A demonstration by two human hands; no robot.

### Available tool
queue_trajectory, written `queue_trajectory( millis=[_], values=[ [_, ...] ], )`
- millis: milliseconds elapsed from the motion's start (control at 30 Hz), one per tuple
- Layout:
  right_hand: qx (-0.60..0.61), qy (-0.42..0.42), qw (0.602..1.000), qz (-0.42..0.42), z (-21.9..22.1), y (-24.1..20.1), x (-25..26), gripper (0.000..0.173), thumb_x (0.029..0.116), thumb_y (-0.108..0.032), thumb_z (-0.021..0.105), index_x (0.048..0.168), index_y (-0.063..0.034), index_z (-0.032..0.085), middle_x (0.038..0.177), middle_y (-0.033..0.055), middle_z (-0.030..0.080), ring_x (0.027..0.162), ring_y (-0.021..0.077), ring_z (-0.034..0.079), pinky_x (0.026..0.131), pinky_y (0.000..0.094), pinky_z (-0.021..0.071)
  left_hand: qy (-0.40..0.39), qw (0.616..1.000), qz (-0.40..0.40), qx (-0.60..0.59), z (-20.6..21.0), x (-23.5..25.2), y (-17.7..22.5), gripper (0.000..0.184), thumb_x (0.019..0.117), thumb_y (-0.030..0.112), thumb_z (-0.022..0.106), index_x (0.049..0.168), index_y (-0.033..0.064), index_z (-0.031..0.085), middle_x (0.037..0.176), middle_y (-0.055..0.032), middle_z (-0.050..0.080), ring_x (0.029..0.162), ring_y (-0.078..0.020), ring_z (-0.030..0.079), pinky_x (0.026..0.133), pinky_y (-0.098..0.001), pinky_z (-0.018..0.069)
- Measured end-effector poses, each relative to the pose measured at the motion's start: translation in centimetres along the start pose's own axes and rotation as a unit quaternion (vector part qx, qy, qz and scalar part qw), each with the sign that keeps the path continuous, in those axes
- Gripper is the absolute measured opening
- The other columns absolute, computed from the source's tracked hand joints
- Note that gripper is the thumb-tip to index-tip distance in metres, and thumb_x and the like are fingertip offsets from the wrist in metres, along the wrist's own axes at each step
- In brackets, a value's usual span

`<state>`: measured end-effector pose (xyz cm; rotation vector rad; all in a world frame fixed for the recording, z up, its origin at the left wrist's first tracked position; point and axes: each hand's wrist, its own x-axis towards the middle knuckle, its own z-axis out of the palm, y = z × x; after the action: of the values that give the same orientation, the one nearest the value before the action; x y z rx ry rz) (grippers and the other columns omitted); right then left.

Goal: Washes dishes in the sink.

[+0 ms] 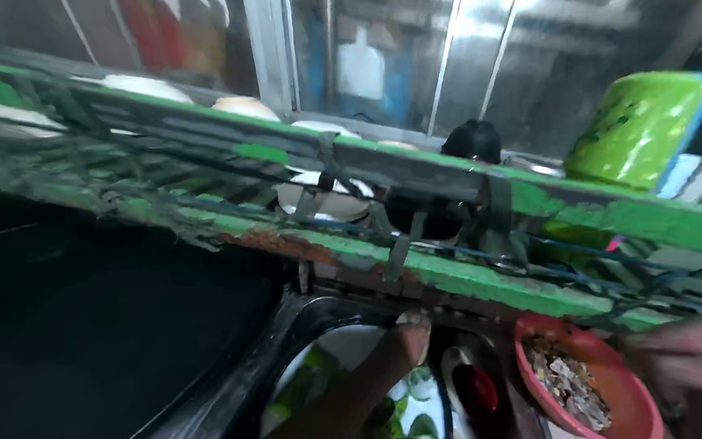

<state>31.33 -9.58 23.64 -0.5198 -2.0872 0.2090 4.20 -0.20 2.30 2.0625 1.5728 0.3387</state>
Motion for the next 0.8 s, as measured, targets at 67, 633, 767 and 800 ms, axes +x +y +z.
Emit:
queue_trajectory(
  millis=[67, 633, 767, 800],
  values=[
    [0.049, -0.070, 0.980, 0.178, 5.5, 3.6, -3.4, 0.028, 0.1040, -0.010, 0.049, 0.118, 0.0002, 0.071, 0.111, 0.0091, 0.074, 0.100, 0.0106, 0.071, 0.088, 0.0302, 0.0605, 0.063, 0.994, 0.018, -0.088, 0.4, 0.5, -1.4, 0.038, 0.1080, 0.021, 0.045, 0.124, -0.0059, 0.066, 0.122, -0.0270, 0.067, 0.118, -0.0396, 0.065, 0.105, -0.0533, 0.0487],
    [0.274, -0.068, 0.782, 0.556, 26.3, 14.5, -8.9, 0.095, 0.0860, -0.011, 0.071, 0.162, -0.0102, 0.015, 0.142, 0.0166, 0.053, 0.113, 0.0242, 0.066, 0.085, 0.0436, 0.0615, 0.115, 0.902, -0.133, -0.395, -0.2, 2.1, -1.3, 0.033, 0.1026, 0.029, 0.061, 0.106, -0.0029, 0.070, 0.107, -0.0181, 0.069, 0.100, -0.0253, 0.066, 0.091, -0.0447, 0.0524],
    [0.512, -0.004, 0.613, 0.602, 25.2, 14.8, -9.8, 0.059, 0.0918, -0.033, 0.069, 0.139, -0.0131, 0.040, 0.107, 0.0165, 0.070, 0.083, 0.0314, 0.074, 0.063, 0.0478, 0.0643, 0.111, 0.828, -0.106, -0.539, 0.7, 1.9, -2.1, 0.033, 0.1035, 0.023, 0.061, 0.122, -0.0047, 0.064, 0.114, -0.0191, 0.067, 0.103, -0.0216, 0.065, 0.093, -0.0392, 0.0535],
    [0.402, -0.017, 0.700, 0.591, 26.0, 15.0, -10.1, 0.054, 0.0955, -0.020, 0.063, 0.143, -0.0086, 0.040, 0.115, 0.0131, 0.068, 0.090, 0.0224, 0.072, 0.070, 0.0397, 0.0636, 0.098, 0.878, -0.110, -0.455, 0.8, 2.0, -1.6, 0.038, 0.1052, 0.026, 0.058, 0.125, -0.0055, 0.063, 0.123, -0.0215, 0.066, 0.114, -0.0256, 0.064, 0.102, -0.0422, 0.0505]
  ],
)
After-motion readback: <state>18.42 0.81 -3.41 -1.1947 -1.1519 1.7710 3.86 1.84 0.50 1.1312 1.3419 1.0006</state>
